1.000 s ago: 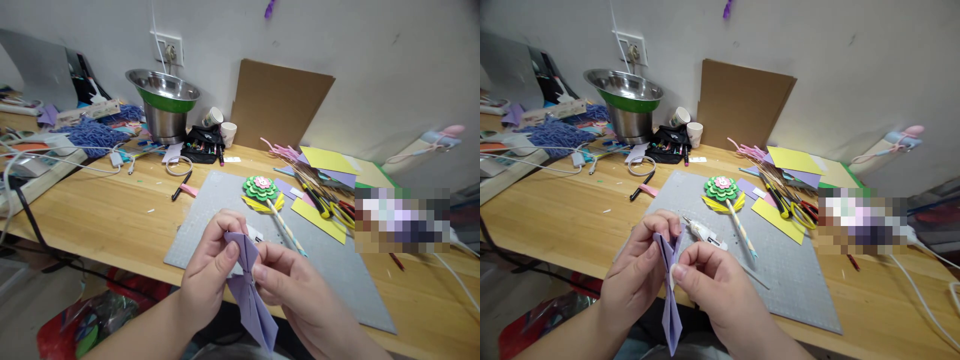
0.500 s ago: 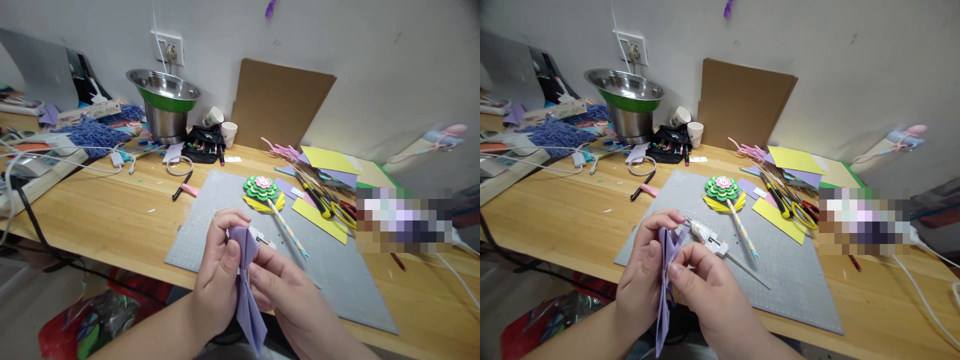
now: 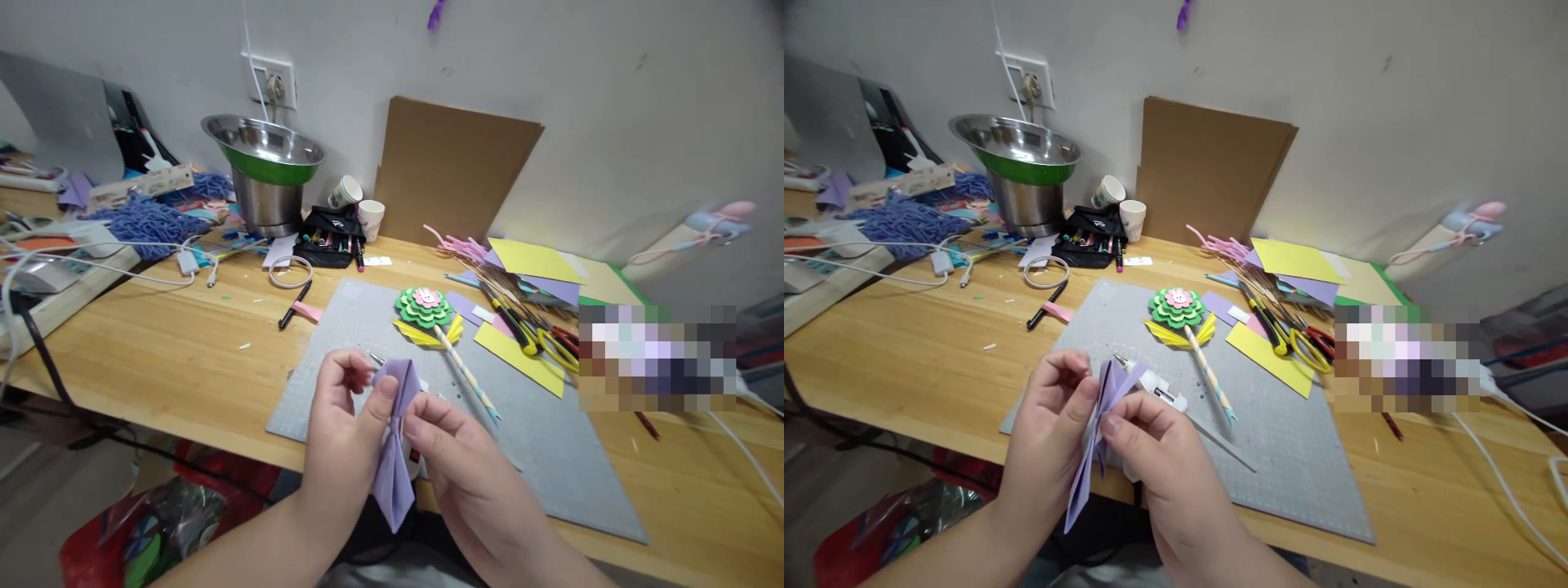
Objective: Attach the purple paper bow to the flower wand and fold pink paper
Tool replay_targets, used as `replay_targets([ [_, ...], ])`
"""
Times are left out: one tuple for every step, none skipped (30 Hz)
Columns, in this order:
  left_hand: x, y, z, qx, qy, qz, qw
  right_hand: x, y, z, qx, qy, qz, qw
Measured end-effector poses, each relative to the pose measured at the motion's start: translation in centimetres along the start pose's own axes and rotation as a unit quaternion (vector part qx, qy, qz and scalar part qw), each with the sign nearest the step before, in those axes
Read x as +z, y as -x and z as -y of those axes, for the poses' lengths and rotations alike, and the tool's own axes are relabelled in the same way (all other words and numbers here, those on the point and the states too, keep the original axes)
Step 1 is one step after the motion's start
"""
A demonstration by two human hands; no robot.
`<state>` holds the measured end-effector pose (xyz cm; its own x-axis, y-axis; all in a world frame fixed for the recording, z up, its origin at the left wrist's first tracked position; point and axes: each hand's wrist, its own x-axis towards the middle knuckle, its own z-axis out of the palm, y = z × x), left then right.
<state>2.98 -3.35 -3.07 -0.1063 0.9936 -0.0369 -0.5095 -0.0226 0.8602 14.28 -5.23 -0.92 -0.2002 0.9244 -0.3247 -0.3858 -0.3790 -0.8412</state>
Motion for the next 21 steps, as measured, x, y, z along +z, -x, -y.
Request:
replay_targets([
  [0.0, 0.0, -0.1, -0.012, -0.006, 0.002, 1.0, -0.1, -0.1, 0.0, -0.011, 0.004, -0.011, 1.0],
  [0.0, 0.0, -0.2, -0.018, -0.018, 0.005, 1.0, -0.1, -0.2, 0.0, -0.025, 0.008, -0.018, 0.999],
  [-0.1, -0.1, -0.3, -0.022, -0.031, 0.008, 0.999, -0.2, -0.2, -0.1, -0.037, 0.014, -0.023, 0.999],
  [-0.1, -0.1, -0.4, -0.034, -0.035, 0.016, 0.999, -0.2, -0.3, -0.1, -0.05, 0.019, -0.028, 0.998],
  [-0.1, -0.1, -0.5, -0.042, -0.038, 0.022, 0.998, -0.3, -0.3, -0.1, -0.06, 0.026, -0.033, 0.997],
  [-0.2, 0.0, -0.5, -0.047, -0.039, 0.027, 0.998, -0.3, -0.4, -0.2, -0.069, 0.034, -0.04, 0.996],
  [-0.2, 0.1, -0.6, -0.051, -0.041, 0.033, 0.997, -0.4, -0.4, -0.2, -0.079, 0.045, -0.05, 0.995],
  [-0.3, 0.2, -0.6, -0.053, -0.041, 0.04, 0.997, -0.5, -0.5, -0.3, -0.094, 0.058, -0.064, 0.992],
  [-0.3, 0.3, -0.7, -0.057, -0.037, 0.046, 0.997, -0.6, -0.6, -0.3, -0.112, 0.075, -0.081, 0.988],
  [-0.3, 0.4, -0.7, -0.061, -0.031, 0.052, 0.996, -0.8, -0.7, -0.4, -0.132, 0.097, -0.098, 0.982],
  [-0.2, 0.6, -0.8, -0.064, -0.02, 0.056, 0.996, -0.9, -0.7, -0.4, -0.155, 0.122, -0.114, 0.974],
  [-0.1, 0.7, -0.8, -0.067, -0.01, 0.059, 0.996, -1.0, -0.8, -0.4, -0.177, 0.148, -0.126, 0.965],
  [0.0, 0.8, -0.8, -0.068, -0.002, 0.06, 0.996, -1.0, -0.8, -0.5, -0.196, 0.169, -0.134, 0.957],
  [0.2, 1.0, -0.8, -0.069, 0.001, 0.057, 0.996, -1.1, -0.8, -0.5, -0.209, 0.181, -0.139, 0.951],
  [0.3, 1.0, -0.8, -0.072, -0.001, 0.05, 0.996, -1.1, -0.9, -0.5, -0.218, 0.188, -0.143, 0.947],
  [0.5, 1.1, -0.7, -0.076, -0.004, 0.042, 0.996, -1.1, -0.9, -0.6, -0.227, 0.191, -0.149, 0.943],
  [0.7, 1.2, -0.7, -0.081, -0.007, 0.032, 0.996, -1.1, -0.9, -0.7, -0.236, 0.192, -0.157, 0.94],
  [0.9, 1.2, -0.7, -0.087, -0.008, 0.023, 0.996, -1.1, -1.0, -0.8, -0.243, 0.194, -0.165, 0.936],
  [1.1, 1.2, -0.7, -0.091, -0.005, 0.016, 0.996, -1.0, -1.0, -0.8, -0.251, 0.198, -0.174, 0.932],
  [1.2, 1.2, -0.7, -0.094, 0.0, 0.012, 0.996, -1.0, -1.0, -0.9, -0.257, 0.202, -0.18, 0.928],
  [1.3, 1.2, -0.6, -0.094, 0.005, 0.009, 0.996, -1.0, -1.1, -1.0, -0.262, 0.205, -0.184, 0.925],
])
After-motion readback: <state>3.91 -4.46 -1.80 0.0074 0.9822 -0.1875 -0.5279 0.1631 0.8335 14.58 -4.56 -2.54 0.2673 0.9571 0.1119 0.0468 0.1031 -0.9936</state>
